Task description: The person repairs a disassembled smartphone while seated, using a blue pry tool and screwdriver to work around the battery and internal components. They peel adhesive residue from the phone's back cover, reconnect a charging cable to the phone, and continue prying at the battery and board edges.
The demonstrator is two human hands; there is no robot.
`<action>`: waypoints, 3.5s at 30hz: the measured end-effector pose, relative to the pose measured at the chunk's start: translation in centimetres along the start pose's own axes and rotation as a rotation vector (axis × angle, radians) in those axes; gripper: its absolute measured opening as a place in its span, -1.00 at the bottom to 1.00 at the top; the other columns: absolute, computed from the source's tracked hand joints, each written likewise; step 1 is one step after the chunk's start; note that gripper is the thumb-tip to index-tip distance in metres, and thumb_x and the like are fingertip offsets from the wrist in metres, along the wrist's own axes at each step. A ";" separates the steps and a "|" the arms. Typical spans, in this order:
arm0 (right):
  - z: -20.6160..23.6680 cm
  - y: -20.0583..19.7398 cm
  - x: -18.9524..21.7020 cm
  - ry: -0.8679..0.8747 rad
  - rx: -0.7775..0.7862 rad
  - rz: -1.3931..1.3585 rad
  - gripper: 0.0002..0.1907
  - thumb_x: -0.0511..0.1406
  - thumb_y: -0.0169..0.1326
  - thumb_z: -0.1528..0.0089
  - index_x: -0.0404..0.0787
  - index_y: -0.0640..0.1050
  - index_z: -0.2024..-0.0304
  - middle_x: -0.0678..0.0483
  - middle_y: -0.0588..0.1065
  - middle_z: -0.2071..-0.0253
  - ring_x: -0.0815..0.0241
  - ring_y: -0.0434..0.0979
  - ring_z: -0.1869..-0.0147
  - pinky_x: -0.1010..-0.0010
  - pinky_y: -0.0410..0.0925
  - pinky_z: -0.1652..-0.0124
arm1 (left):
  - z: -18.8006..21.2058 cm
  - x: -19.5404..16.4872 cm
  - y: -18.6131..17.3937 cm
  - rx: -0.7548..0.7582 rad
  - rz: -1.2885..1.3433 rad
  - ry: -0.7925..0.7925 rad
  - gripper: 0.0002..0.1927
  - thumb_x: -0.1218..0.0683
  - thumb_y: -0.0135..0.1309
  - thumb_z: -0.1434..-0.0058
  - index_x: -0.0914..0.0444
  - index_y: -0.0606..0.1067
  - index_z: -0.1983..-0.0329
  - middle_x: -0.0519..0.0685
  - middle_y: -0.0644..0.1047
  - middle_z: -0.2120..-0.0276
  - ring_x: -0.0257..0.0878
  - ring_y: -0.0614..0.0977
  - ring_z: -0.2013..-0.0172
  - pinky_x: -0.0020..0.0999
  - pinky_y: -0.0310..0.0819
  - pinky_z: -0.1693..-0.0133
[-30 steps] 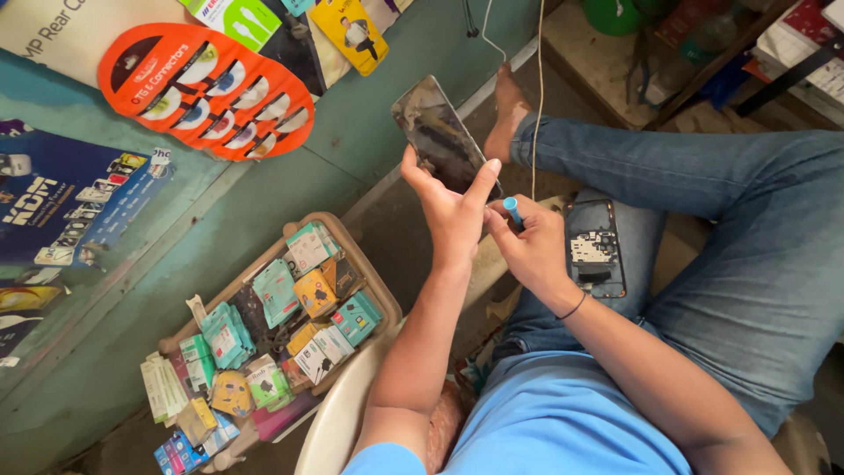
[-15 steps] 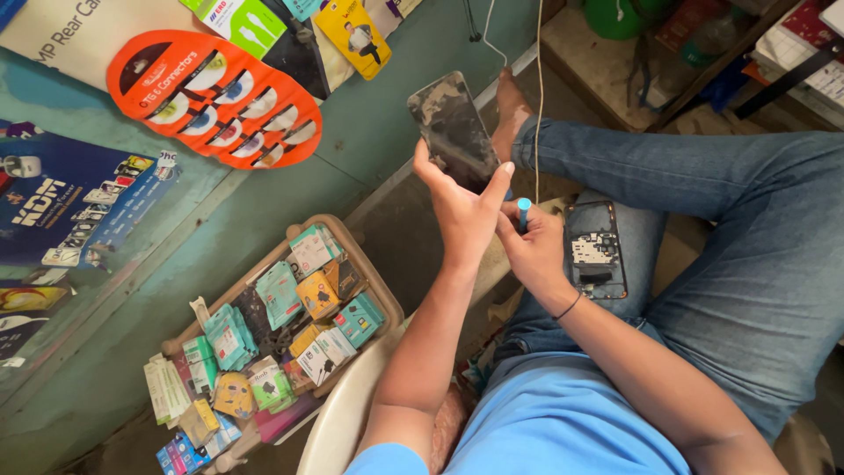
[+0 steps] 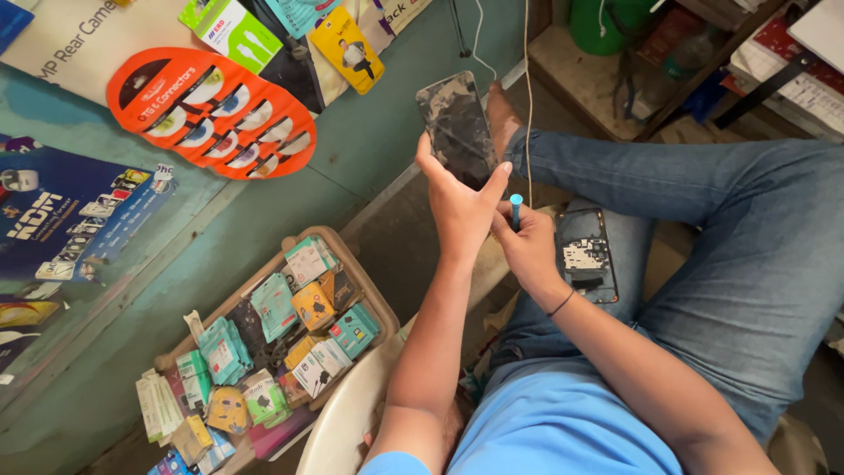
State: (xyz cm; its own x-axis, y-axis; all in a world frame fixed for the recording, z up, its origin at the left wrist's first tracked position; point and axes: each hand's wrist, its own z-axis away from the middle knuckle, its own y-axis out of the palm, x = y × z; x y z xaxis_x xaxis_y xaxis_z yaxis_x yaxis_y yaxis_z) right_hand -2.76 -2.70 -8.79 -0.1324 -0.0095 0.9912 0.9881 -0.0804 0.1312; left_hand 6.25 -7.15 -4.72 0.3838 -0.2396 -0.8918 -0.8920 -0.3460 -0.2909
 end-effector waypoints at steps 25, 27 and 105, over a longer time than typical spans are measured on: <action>0.2 -0.2 1.0 -0.029 0.020 0.130 -0.86 -0.32 0.17 -0.30 -0.29 0.64 0.22 0.22 0.53 0.49 0.50 0.42 0.40 0.58 0.29 0.37 | 0.1 -0.3 -0.6 0.023 0.126 -0.014 0.01 0.16 0.37 -0.05 0.37 0.02 -0.45 0.28 0.41 -0.20 0.02 0.51 -0.21 -0.15 0.36 -0.28; 0.2 -0.4 0.7 0.020 0.021 0.138 -0.86 -0.32 0.16 -0.31 -0.30 0.65 0.22 0.16 0.53 0.49 0.45 0.40 0.40 0.54 0.27 0.36 | 0.3 -0.1 -0.5 0.019 0.151 -0.024 0.00 0.16 0.37 -0.05 0.36 0.03 -0.45 0.27 0.40 -0.21 0.01 0.50 -0.21 -0.17 0.36 -0.28; 1.4 -0.8 9.5 -0.686 0.072 0.267 -0.73 -0.52 0.09 -0.38 -0.31 0.56 -0.12 -0.12 0.55 -0.07 0.24 0.64 0.13 0.47 0.50 0.10 | 1.7 3.6 -3.9 0.823 1.855 -0.593 0.24 -0.09 0.28 0.19 0.36 0.02 -0.55 0.09 0.41 0.24 -0.26 0.39 0.50 -0.44 0.22 0.40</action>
State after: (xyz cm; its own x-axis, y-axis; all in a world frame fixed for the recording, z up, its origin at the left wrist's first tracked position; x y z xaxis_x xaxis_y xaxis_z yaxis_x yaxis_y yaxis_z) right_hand -4.74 -1.37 0.54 0.1685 0.6075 0.7762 0.9857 -0.0969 -0.1382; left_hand 10.71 -5.15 -7.40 -0.8135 0.5542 -0.1764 0.0129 0.3204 0.9472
